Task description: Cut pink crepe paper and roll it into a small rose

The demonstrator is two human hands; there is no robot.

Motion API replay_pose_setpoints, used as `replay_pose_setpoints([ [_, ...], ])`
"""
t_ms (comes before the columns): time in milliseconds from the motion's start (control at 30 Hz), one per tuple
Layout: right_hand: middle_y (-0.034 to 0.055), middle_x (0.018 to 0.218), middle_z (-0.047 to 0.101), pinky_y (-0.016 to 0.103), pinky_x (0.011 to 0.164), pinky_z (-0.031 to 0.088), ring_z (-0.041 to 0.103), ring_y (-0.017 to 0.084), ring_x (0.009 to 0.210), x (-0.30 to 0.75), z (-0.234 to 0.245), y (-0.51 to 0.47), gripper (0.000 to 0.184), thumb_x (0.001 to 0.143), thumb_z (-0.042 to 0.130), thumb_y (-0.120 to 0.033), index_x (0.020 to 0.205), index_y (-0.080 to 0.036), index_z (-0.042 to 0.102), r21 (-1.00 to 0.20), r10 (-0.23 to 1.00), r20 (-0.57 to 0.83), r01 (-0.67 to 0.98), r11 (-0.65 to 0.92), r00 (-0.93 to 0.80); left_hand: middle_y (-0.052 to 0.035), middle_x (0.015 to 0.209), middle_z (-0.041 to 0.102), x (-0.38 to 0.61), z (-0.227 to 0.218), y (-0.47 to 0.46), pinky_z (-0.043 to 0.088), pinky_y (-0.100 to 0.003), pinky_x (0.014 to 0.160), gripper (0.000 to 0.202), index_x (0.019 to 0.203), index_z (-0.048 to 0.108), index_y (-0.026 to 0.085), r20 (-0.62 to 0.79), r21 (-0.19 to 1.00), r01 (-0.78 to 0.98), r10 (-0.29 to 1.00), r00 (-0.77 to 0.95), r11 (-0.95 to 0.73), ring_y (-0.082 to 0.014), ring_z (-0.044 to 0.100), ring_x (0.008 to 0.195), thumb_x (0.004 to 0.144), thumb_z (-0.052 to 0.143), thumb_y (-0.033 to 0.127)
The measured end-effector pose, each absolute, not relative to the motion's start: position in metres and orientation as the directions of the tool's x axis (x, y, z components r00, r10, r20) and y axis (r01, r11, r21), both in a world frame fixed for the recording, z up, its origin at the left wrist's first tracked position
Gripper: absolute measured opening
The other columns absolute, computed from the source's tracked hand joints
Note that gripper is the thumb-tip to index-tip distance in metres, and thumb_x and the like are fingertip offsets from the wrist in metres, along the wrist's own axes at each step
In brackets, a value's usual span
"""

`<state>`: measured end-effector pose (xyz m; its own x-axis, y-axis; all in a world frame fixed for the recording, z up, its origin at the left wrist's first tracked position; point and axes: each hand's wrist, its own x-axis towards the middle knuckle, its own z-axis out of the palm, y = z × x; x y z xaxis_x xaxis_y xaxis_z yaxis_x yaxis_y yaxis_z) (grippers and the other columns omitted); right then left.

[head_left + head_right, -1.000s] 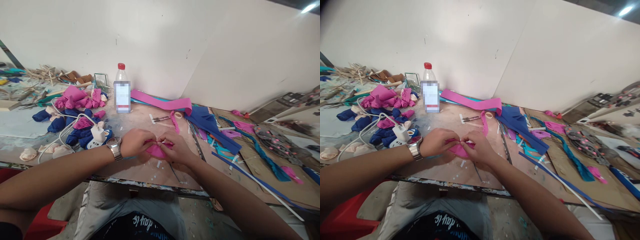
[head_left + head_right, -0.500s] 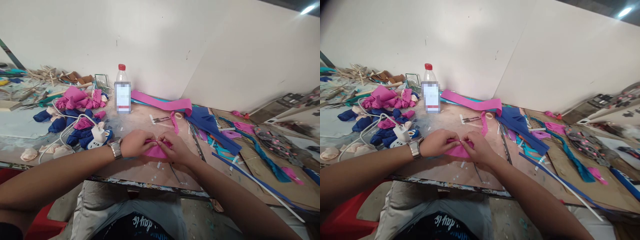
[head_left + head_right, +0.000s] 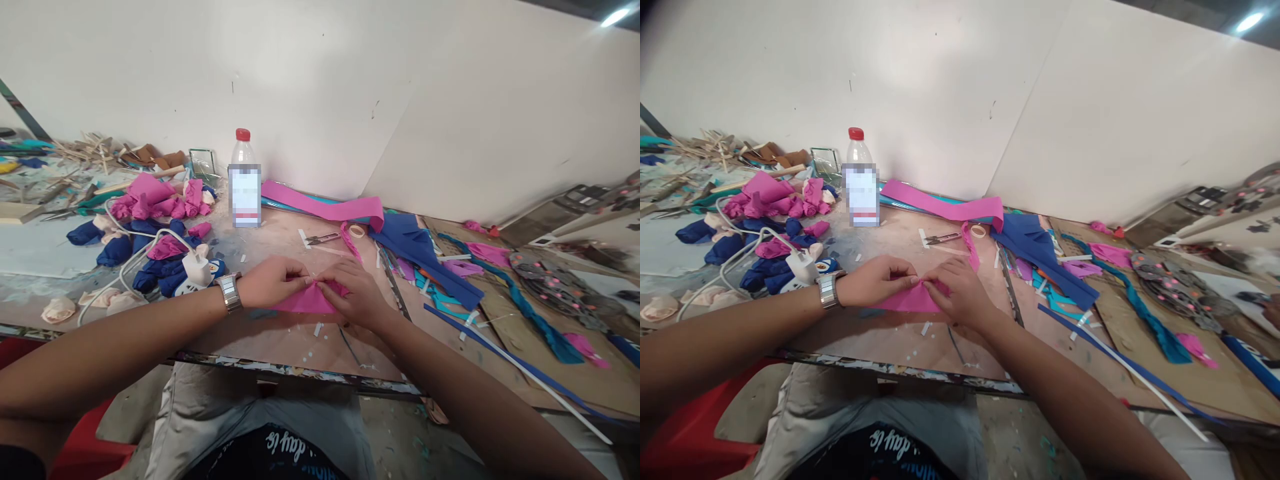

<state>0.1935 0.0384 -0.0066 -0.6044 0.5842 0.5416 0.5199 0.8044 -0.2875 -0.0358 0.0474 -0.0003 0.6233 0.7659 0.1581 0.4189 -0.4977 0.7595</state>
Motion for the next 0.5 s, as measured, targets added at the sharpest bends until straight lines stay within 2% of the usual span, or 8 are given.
replay_pose_setpoints([
  [133,0.0036,0.088,0.077,0.041,0.087,0.047,0.067,0.020,0.082,0.1929,-0.0045,0.0377,0.009,0.097,0.063,-0.023,0.097,-0.023,0.071,-0.239,0.534,0.575,0.498,0.834,-0.619,-0.0012,0.081,0.073,-0.0366,0.0002,0.0472,0.041,-0.026,0.069,0.027,0.088,0.073,0.016,0.189,0.760,0.409,0.773,0.606,-0.506,-0.0143,0.060,0.074,0.097,0.055,0.034],
  [267,0.0043,0.087,0.078,0.041,0.086,0.049,0.068,0.021,0.082,0.1924,-0.0047,0.0371,0.009,0.097,0.065,-0.026,0.098,-0.023,0.073,-0.266,0.549,0.578,0.496,0.827,-0.605,-0.0020,0.082,0.075,-0.0368,0.0020,0.0451,0.042,-0.026,0.070,0.026,0.091,0.075,0.017,0.228,0.739,0.408,0.770,0.596,-0.535,-0.0149,0.064,0.075,0.097,0.057,0.035],
  [333,0.0052,0.088,0.078,0.040,0.084,0.050,0.068,0.021,0.084,0.1926,-0.0058,0.0370,0.010,0.096,0.065,-0.027,0.097,-0.022,0.073,-0.301,0.574,0.568,0.500,0.812,-0.590,-0.0023,0.083,0.076,-0.0365,0.0012,0.0439,0.042,-0.027,0.069,0.026,0.092,0.076,0.018,0.262,0.678,0.450,0.763,0.590,-0.581,-0.0154,0.065,0.075,0.098,0.058,0.036],
  [500,0.0046,0.083,0.076,0.038,0.080,0.050,0.067,0.021,0.082,0.1935,-0.0088,0.0381,0.009,0.095,0.066,-0.027,0.093,-0.022,0.074,-0.384,0.631,0.516,0.502,0.775,-0.579,-0.0049,0.089,0.078,-0.0361,-0.0064,0.0418,0.041,-0.029,0.068,0.029,0.096,0.076,0.021,0.326,0.400,0.585,0.706,0.628,-0.705,-0.0195,0.070,0.081,0.101,0.052,0.036],
])
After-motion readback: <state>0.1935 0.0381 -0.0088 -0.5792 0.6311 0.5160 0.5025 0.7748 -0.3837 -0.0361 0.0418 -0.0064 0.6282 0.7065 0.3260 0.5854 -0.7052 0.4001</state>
